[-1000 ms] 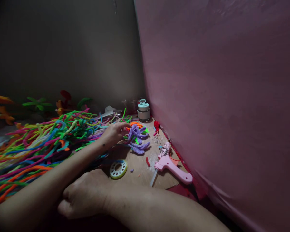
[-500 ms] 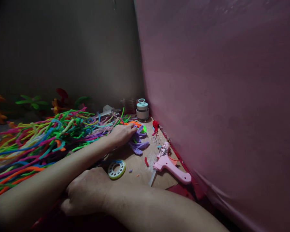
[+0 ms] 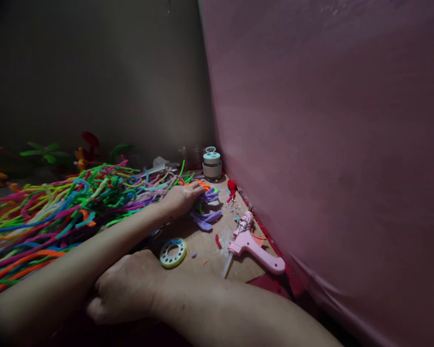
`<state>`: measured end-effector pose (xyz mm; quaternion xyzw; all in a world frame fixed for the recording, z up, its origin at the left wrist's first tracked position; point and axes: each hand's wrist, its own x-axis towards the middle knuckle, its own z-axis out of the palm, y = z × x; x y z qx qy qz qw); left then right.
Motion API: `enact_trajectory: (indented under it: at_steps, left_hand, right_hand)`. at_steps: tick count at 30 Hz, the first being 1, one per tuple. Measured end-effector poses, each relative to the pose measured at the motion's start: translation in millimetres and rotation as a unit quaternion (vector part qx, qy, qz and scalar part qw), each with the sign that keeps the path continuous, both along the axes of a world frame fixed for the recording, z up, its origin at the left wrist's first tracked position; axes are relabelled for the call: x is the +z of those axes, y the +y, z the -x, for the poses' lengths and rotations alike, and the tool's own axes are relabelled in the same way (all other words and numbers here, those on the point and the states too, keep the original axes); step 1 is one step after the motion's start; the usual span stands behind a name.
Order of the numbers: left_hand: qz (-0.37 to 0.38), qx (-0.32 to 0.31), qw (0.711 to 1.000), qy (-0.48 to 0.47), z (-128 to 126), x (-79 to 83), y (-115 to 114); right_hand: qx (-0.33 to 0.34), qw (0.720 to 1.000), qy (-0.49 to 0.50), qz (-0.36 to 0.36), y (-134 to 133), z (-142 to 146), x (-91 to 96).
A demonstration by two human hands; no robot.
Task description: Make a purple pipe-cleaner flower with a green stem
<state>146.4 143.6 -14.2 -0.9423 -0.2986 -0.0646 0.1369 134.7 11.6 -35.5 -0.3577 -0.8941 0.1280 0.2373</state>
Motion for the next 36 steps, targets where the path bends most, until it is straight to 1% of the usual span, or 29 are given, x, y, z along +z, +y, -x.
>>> enact_trajectory:
  at_steps: [6,11,14,19,22,25,27,30,33,36]
  left_hand:
    - [0.059,0.008,0.993,-0.101,3.1,1.8,8.5]
    - [0.142,0.012,0.968,-0.205,1.3,7.0,11.4]
    - [0.202,0.025,0.941,-0.271,1.7,9.8,13.6]
    - [0.302,0.078,0.876,-0.369,2.2,15.9,13.7]
    - [0.349,0.111,0.839,-0.403,1.4,20.2,10.9]
    - [0.375,0.134,0.817,-0.417,1.2,24.5,7.3]
    - [0.383,0.146,0.813,-0.415,1.8,26.7,4.5]
    - [0.384,0.167,0.820,-0.390,3.0,25.9,1.1]
    - [0.380,0.194,0.835,-0.349,3.9,17.8,1.8]
    - [0.360,0.222,0.849,-0.317,3.9,7.4,7.4]
  right_hand:
    - [-0.003,1.000,0.000,-0.001,0.2,0.5,-1.1]
    - [-0.007,1.000,0.000,-0.004,0.0,1.5,-1.7]
    - [-0.006,1.000,-0.005,0.008,-1.2,0.8,0.1]
    - [-0.003,1.000,-0.009,0.021,-3.2,-0.4,3.4]
    - [-0.007,1.000,-0.006,0.015,-3.1,-0.2,3.2]
    - [0.001,1.000,-0.002,0.013,-2.5,0.0,2.9]
    - [0.005,1.000,-0.004,0.014,-2.4,0.0,3.3]
    - [0.007,1.000,-0.014,0.013,-2.8,0.1,4.5]
    - [0.015,1.000,-0.018,0.010,-3.1,0.3,4.2]
    - [0.016,1.000,-0.009,0.001,-2.4,0.4,1.8]
